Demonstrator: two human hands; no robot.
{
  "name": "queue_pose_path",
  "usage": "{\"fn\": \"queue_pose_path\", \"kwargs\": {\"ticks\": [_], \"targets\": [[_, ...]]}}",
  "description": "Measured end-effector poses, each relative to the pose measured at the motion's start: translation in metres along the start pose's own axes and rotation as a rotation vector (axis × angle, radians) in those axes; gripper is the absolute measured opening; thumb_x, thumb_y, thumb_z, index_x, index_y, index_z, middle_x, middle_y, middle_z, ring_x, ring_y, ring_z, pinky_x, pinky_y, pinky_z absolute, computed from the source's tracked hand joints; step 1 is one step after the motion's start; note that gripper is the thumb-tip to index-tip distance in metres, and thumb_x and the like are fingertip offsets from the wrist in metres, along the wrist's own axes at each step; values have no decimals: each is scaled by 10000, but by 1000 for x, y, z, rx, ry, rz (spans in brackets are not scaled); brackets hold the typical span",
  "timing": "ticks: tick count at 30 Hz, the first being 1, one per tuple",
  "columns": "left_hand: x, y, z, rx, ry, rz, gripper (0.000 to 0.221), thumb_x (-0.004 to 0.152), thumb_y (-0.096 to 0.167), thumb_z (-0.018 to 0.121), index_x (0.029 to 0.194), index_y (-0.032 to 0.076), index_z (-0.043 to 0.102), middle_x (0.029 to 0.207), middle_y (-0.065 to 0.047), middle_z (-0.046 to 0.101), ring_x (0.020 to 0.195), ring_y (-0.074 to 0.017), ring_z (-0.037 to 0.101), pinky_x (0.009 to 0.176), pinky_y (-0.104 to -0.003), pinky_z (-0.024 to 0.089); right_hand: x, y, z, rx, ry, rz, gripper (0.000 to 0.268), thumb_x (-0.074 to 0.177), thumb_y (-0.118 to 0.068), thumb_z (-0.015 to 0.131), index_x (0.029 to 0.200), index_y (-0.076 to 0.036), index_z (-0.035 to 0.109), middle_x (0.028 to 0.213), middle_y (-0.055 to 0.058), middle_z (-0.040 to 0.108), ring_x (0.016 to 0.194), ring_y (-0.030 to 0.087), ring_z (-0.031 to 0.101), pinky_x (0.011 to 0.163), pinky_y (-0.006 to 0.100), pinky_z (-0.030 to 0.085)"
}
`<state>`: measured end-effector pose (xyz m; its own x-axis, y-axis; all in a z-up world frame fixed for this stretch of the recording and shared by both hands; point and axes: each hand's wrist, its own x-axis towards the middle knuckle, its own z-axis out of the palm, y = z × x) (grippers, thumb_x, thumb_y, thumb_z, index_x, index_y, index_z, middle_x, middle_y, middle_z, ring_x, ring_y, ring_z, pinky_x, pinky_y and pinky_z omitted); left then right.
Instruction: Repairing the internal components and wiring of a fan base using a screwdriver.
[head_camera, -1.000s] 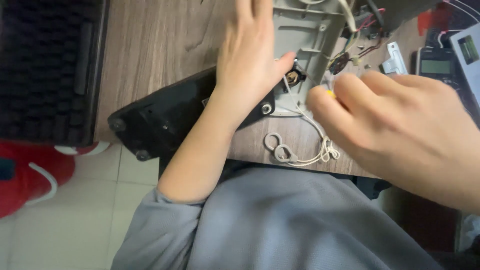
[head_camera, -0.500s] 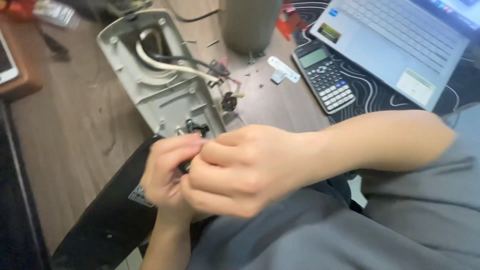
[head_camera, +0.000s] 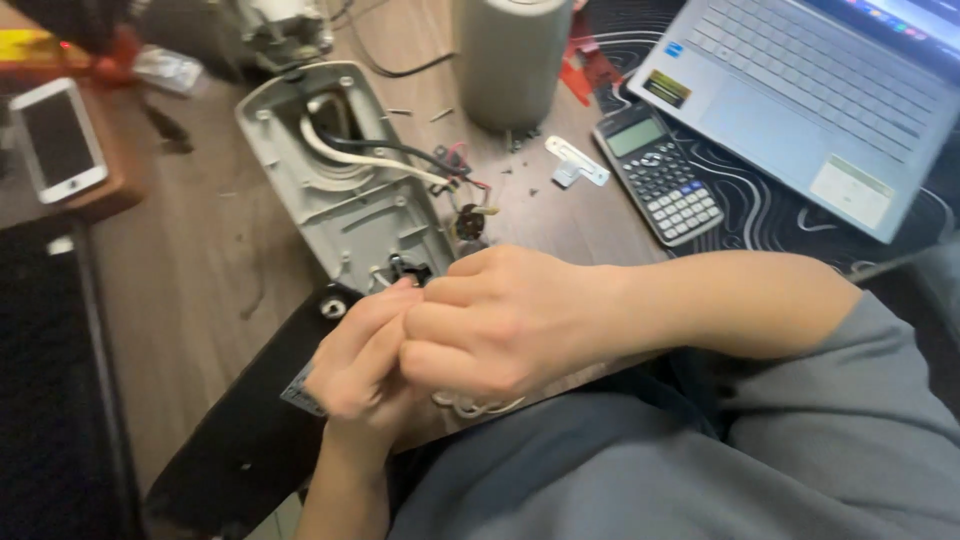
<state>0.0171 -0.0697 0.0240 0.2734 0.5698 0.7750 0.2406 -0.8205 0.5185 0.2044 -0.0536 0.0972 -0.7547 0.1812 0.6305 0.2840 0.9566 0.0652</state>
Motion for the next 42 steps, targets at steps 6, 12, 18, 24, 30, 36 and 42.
{"fn": "queue_pose_path", "kwargs": {"ticks": [6,12,18,24,30,36,42], "targets": [[1,-7,-14,24,-46,-51,209,1013,75,554,992,-85,687,1048,-219,700,931,-289,722,824,-347,594,19,7,-22,163,-144,-23,214,1103,-57,378,1019,1,566,1000,120,516,724,241,437,585,359,356],[7,-9,-18,-134,-109,-66,202,973,-123,520,1049,-25,680,1041,-156,687,917,-257,690,825,-332,581,15,13,-20,306,-146,-98,251,1068,11,398,1140,101,621,1002,155,533,704,278,438,579,393,341],[5,-7,-17,-222,-112,-50,132,994,59,668,1097,-16,635,1062,-172,670,951,-273,678,864,-339,585,12,10,-19,297,-202,-91,160,1059,-53,541,1087,84,621,919,138,504,694,278,494,604,394,431],[-1,-9,-6,-163,-49,9,57,985,-38,635,1042,-29,634,1041,-163,668,922,-277,680,825,-339,593,3,11,-2,230,-92,-74,197,1050,-150,583,944,15,569,807,100,442,633,256,458,570,362,412],[-5,-15,0,-136,-66,38,150,1009,-86,500,1082,-56,627,1037,-170,649,851,-296,668,735,-364,584,1,11,-4,238,-111,-19,190,1053,-208,574,1045,-26,518,836,85,464,613,244,404,538,363,362],[12,-5,-20,-262,-255,-86,227,969,-168,490,1067,-19,631,1057,-120,639,895,-255,643,773,-319,529,-1,15,-6,321,-148,-30,113,1011,-52,621,1085,31,640,858,103,445,608,258,421,525,384,377],[15,-3,-26,-358,-350,-166,268,876,-142,591,1107,-7,603,1085,-112,624,983,-261,619,871,-330,536,-4,14,2,348,-106,-59,170,1032,-146,582,1004,15,627,787,90,417,600,259,418,531,372,376]]}}
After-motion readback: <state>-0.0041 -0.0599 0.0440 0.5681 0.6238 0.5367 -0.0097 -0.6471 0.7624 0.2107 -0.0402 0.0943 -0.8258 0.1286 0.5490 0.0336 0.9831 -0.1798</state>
